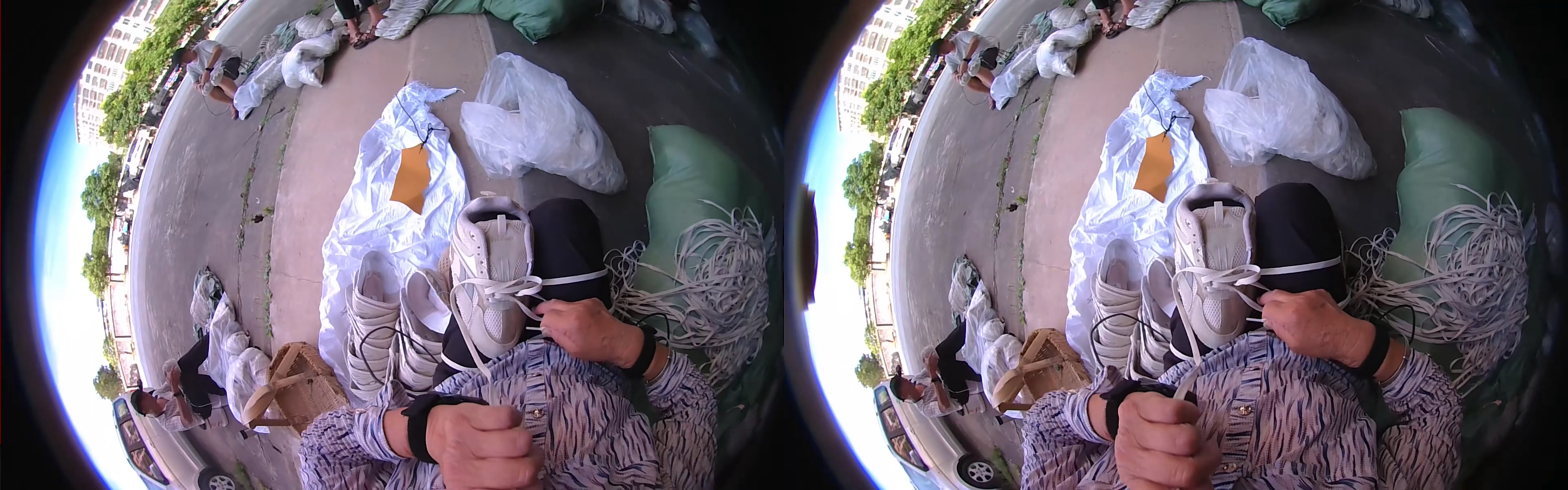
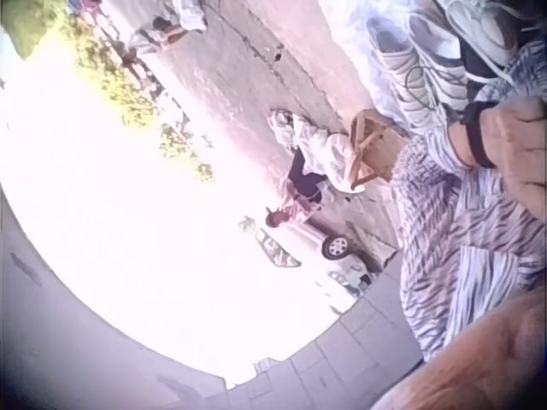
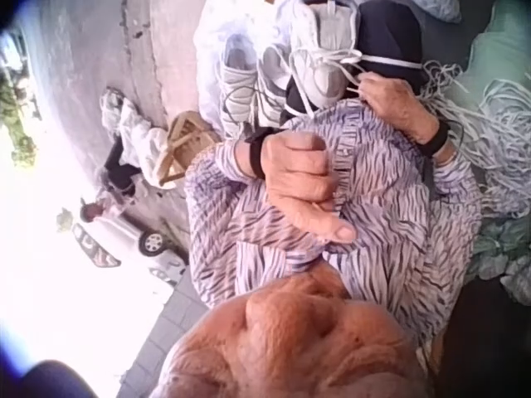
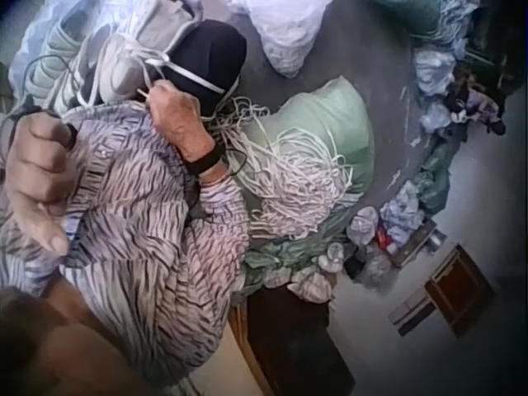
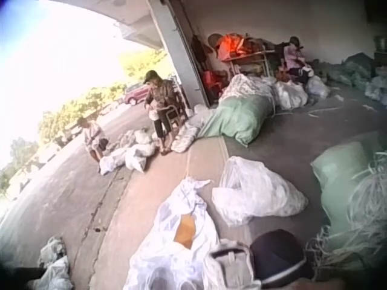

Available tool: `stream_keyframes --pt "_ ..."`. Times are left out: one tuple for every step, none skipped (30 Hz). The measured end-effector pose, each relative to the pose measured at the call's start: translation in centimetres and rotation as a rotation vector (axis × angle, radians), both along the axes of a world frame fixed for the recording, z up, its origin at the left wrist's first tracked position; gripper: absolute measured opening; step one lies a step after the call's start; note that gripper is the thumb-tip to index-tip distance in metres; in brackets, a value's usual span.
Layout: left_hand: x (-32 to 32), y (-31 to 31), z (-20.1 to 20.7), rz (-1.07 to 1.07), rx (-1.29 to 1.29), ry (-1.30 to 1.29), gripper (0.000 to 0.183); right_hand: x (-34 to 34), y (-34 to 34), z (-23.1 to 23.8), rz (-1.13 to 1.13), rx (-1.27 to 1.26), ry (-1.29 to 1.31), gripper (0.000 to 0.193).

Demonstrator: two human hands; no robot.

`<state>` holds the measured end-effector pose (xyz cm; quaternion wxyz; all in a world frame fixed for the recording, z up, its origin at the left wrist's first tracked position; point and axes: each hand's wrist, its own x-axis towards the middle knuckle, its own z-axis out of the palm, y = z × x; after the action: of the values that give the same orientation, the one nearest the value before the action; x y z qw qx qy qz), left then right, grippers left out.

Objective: Lacing white athletic shoes while seated outdoors.

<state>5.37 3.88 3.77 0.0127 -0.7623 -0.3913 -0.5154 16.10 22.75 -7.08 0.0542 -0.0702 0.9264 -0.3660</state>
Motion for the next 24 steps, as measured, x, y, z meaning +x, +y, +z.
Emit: stream_keyframes --pt "-0.3 0.2 -1.1 0.100 -0.099 0.066 0.016 0.0 0.0 -0.1 0.012 -0.013 -0.004 0.006" --pt "-0.4 0.6 -2.3 0.236 -0.356 0.088 0.023 0.3 -0.1 -0.1 0.011 -0.037 0.060 0.006" --pt "-0.9 1.3 -4.0 0.247 -0.470 0.178 0.030 0.6 -0.1 -0.2 0.015 -0.028 0.064 0.005" --pt "-1.0 1.6 -5.1 0.247 -0.582 0.274 0.033 0.8 -0.2 -0.2 0.022 0.021 0.060 0.005" --pt "-1.2 1.8 -6.1 0.258 -0.574 0.364 0.033 1.0 -0.3 -0.2 0.023 0.021 0.097 0.005" --pt "-1.5 2.2 -6.9 0.270 -0.578 0.418 0.031 1.2 -0.5 -0.2 0.005 0.055 0.047 0.006" --pt "-1.8 2.6 -7.5 0.264 -0.613 0.488 0.029 1.4 -0.6 -0.2 0.009 0.087 -0.030 0.007" --pt "-2.3 2.9 -7.8 0.277 -0.574 0.471 0.029 1.5 -0.6 -0.1 0.071 0.169 -0.015 0.008" --pt "-2.9 3.1 -7.8 0.305 -0.588 0.586 0.027 1.5 -0.7 -0.1 0.066 0.181 -0.002 0.008" --pt "-3.5 3.4 -7.7 0.321 -0.628 0.713 0.025 1.5 -0.7 -0.1 0.075 0.175 0.039 0.008" --pt "-4.0 3.6 -7.4 0.324 -0.635 0.757 0.023 1.5 -0.7 0.0 0.097 0.187 0.019 0.009" --pt "-4.6 3.9 -7.1 0.322 -0.634 0.809 0.024 1.4 -0.7 0.0 0.087 0.190 0.026 0.008" --pt "-5.0 4.0 -6.8 0.315 -0.646 0.857 0.025 1.4 -0.7 0.0 0.077 0.178 0.075 0.008" --pt "-5.4 4.3 -6.6 0.315 -0.635 0.853 0.025 1.3 -0.6 0.0 0.076 0.169 0.077 0.009" --pt "-5.7 4.5 -6.3 0.345 -0.603 0.885 0.019 1.3 -0.6 0.1 0.075 0.161 0.080 0.009" --pt "-6.0 4.5 -6.1 0.367 -0.588 0.913 0.013 1.3 -0.5 0.2 0.079 0.158 0.074 0.010" --pt "-6.1 4.5 -5.9 0.369 -0.570 0.915 0.013 1.3 -0.5 0.3 0.075 0.158 0.070 0.010" --pt "-6.4 4.3 -5.6 0.395 -0.593 0.898 0.013 1.2 -0.4 0.4 0.051 0.097 0.107 0.009" --pt "-6.6 4.1 -5.4 0.414 -0.636 0.875 0.014 1.1 -0.4 0.5 0.027 0.035 0.143 0.009" --pt "-6.6 3.7 -5.2 0.434 -0.651 0.841 0.016 1.0 -0.3 0.7 0.026 0.036 0.143 0.009" --pt "-6.8 3.3 -5.0 0.446 -0.629 0.845 0.016 0.9 -0.2 0.8 -0.061 -0.098 0.209 0.008" --pt "-7.0 2.9 -4.9 0.524 -0.628 0.866 0.017 0.7 0.0 0.9 -0.158 -0.230 0.264 0.007" --pt "-7.2 2.5 -4.8 0.595 -0.656 0.886 0.018 0.5 0.3 1.0 -0.152 -0.235 0.276 0.007" --pt "-7.2 2.1 -4.7 0.640 -0.694 0.849 0.021 0.2 0.6 1.0 -0.256 -0.293 0.332 0.007"
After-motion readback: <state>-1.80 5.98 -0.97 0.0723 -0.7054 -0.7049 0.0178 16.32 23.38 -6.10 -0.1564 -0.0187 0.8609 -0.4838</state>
